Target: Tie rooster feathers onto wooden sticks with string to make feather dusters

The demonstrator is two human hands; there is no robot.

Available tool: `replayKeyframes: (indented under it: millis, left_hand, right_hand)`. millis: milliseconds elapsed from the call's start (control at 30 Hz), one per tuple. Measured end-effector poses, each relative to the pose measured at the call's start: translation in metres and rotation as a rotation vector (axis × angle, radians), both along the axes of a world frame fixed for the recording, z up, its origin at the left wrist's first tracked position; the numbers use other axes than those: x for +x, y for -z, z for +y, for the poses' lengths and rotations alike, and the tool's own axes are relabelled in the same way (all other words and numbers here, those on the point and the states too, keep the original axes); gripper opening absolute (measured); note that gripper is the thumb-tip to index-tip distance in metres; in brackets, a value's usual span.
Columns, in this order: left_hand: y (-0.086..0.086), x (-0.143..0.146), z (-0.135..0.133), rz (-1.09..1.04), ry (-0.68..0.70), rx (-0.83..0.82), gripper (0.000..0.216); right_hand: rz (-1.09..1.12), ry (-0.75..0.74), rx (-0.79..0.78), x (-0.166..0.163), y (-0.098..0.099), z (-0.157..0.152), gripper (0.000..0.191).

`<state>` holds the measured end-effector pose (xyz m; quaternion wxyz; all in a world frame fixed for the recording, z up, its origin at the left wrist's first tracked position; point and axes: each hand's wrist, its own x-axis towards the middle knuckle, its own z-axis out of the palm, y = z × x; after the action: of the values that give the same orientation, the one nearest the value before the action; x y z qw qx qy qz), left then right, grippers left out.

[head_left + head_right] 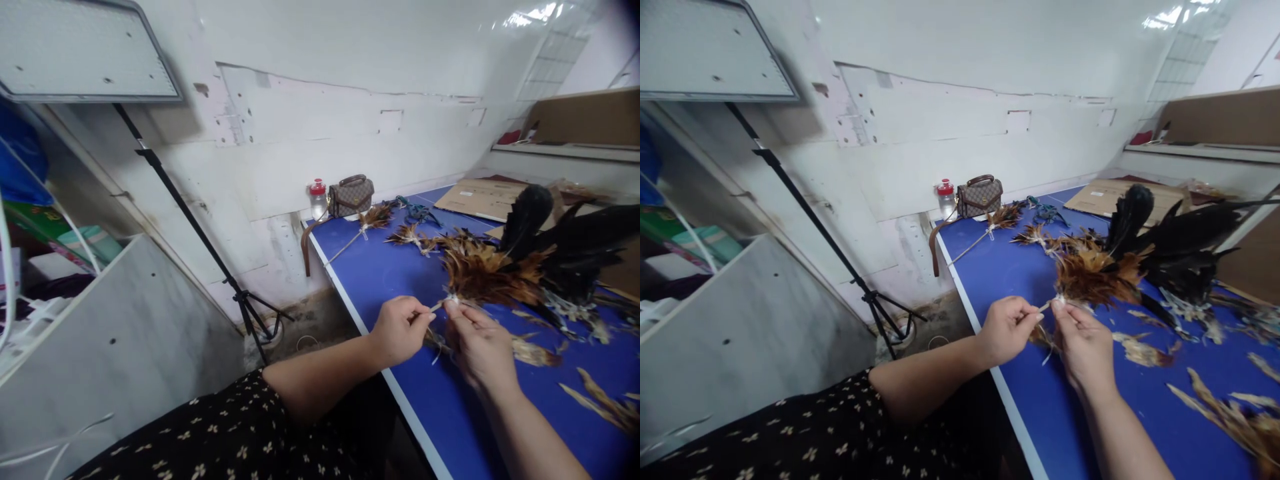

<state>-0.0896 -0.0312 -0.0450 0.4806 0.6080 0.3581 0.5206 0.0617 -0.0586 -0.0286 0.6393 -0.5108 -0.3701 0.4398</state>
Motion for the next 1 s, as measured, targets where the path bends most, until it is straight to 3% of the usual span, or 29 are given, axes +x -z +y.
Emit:
replayKeyframes:
  millis: [100, 300, 400, 600, 667, 733, 900, 1000]
  left_hand:
    - [0.000, 0.001, 0.000, -0.015, 0.010, 0.036, 0.029]
    - [-0.029, -0.010, -0.001, -0.310, 0.373, -0.442, 0.053]
    - [-0.039, -0.018, -0.002, -0.397, 0.550, -0.594, 0.056]
    - [-0.035, -0.018, -0.005, -0.563, 0.831, -0.735, 0.039]
    - [-0.031, -0.012, -0.007, -0.594, 0.867, -0.743, 0.037]
    - [-0.027, -0.005, -0.009, -0.565, 0.766, -0.702, 0.042]
    - [-0.019, 0.011, -0.018, -0.399, 0.201, -0.431, 0.062]
    - [-0.017, 0.014, -0.020, -0.342, 0.080, -0.377, 0.062]
  right_hand:
    - [0.048, -0.063, 0.004, 0.000, -0.003, -0.002, 0.055]
    - [0.105, -0.209, 0.057, 0.006, -0.012, -0.007, 0.055]
    - [0.105, -0.258, 0.074, 0.007, -0.015, -0.008, 0.049]
    - [0.154, -0.242, 0.101, 0.003, -0.019, -0.011, 0.042]
    - [0.154, -0.203, 0.085, 0.003, -0.020, -0.011, 0.043]
    - [0.147, -0.139, 0.063, 0.003, -0.020, -0.009, 0.044]
    - [0.118, 0.054, 0.024, -0.001, -0.009, -0.001, 0.053]
    - [0.023, 0.045, -0.002, 0.000, -0.001, 0.000, 0.056]
